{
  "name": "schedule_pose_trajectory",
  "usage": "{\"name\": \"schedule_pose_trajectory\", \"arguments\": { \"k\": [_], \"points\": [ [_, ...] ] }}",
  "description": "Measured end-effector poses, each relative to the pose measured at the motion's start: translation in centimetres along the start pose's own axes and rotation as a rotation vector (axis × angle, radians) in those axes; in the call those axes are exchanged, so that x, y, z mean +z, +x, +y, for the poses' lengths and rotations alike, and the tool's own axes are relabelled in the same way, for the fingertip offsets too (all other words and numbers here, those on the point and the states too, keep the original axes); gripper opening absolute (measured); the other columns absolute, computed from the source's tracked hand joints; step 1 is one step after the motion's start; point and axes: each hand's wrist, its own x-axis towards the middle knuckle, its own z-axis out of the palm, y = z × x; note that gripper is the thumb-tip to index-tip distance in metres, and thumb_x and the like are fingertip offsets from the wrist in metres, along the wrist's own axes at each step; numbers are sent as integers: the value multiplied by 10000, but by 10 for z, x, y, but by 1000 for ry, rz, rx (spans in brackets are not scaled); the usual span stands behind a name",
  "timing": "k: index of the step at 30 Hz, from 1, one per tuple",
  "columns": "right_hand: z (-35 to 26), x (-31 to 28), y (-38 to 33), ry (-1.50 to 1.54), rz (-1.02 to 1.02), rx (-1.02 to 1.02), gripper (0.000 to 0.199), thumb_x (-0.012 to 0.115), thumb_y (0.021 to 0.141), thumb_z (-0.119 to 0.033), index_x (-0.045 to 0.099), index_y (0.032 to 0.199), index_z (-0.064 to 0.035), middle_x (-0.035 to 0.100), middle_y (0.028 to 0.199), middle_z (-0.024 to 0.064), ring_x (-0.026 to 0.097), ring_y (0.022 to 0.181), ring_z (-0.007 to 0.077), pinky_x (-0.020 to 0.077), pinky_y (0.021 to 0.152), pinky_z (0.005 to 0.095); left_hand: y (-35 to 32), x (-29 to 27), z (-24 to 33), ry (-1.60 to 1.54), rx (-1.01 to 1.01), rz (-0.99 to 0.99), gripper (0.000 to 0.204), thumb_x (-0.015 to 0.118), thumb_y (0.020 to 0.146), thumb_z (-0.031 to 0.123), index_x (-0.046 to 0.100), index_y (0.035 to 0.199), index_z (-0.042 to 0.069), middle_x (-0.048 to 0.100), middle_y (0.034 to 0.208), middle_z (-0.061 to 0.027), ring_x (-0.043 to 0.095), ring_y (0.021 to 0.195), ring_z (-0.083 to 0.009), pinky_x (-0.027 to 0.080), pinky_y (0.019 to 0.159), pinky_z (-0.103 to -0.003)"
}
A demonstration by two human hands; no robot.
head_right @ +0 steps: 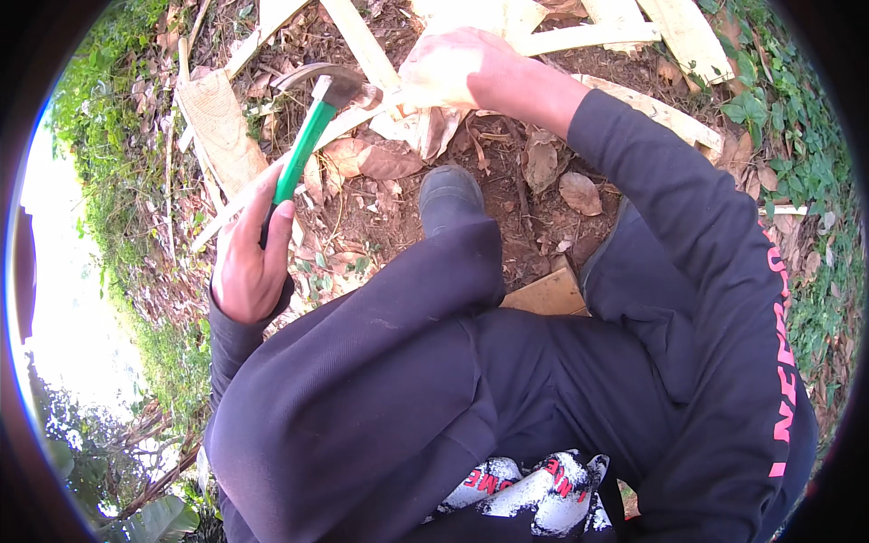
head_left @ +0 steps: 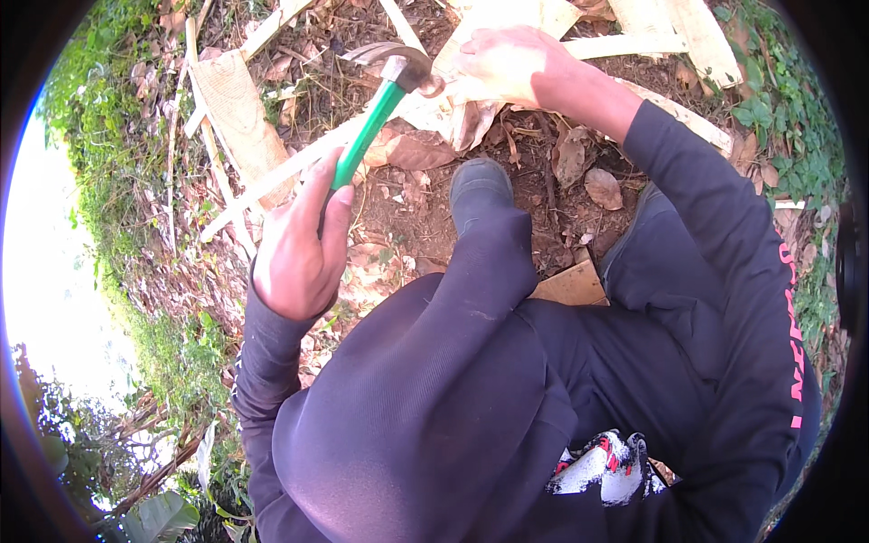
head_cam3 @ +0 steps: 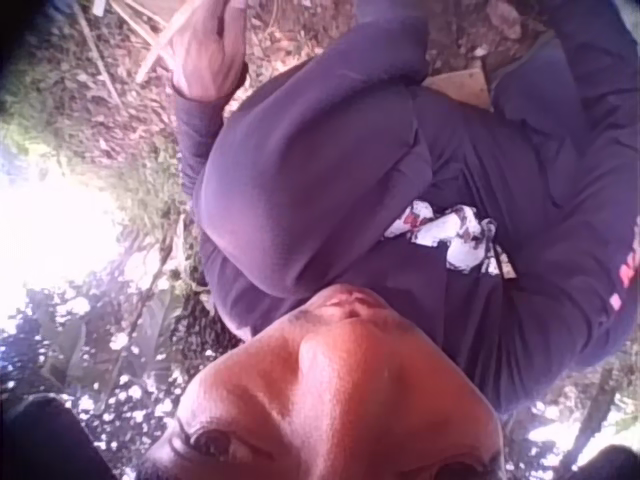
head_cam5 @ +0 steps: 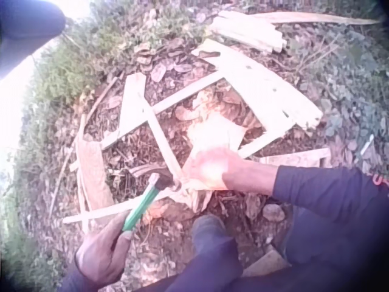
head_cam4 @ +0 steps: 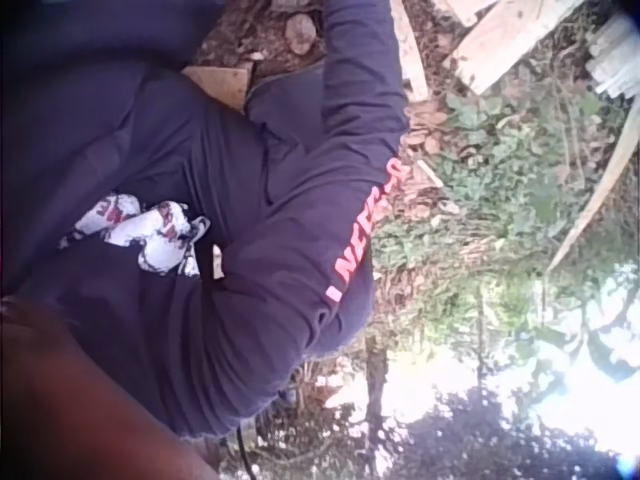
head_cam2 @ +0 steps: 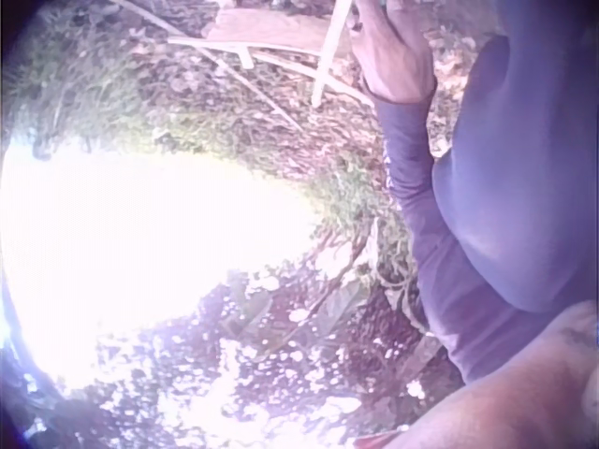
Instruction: The person assembles a wooden frame on the ground using a hammer and nails. They position wooden planks into a rectangular structure and secure the joints by hammering nails into the wood.
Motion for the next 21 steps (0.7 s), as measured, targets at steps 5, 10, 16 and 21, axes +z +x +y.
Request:
{"name": "schedule_pose_trajectory", "arguments": {
  "k": [5,10,16,21],
  "points": [
    [-15,-18,26,-58,-462,305,402,727,761,-161,652,1152,-111,661,1068,90,626,1049,264,536,877,389,-2,-6,13,-11,8,170,385,552,958,77,532,1333,-7,670,881,-231,692,732,-285,526,678,-375],
    [-18,-15,20,-108,-319,217,349,739,802,-233,658,1121,-116,648,1090,76,627,1040,247,534,864,376,-1,2,0,138,89,-73,365,559,958,82,563,1319,26,681,918,-212,671,744,-305,515,710,-368],
    [-6,-8,-5,-124,-74,67,392,753,809,-277,661,1173,-162,648,1118,60,625,1055,241,517,881,386,-1,0,17,75,60,-13,357,557,959,81,564,1310,15,675,961,-222,680,819,-285,517,760,-369],
    [-1,5,-15,-192,-86,21,427,763,788,-275,656,1182,-152,648,1125,52,610,1091,242,498,918,408,4,-5,19,174,119,-89,356,566,951,76,561,1292,-25,668,982,-235,671,846,-274,516,776,-371]
  ]
}}
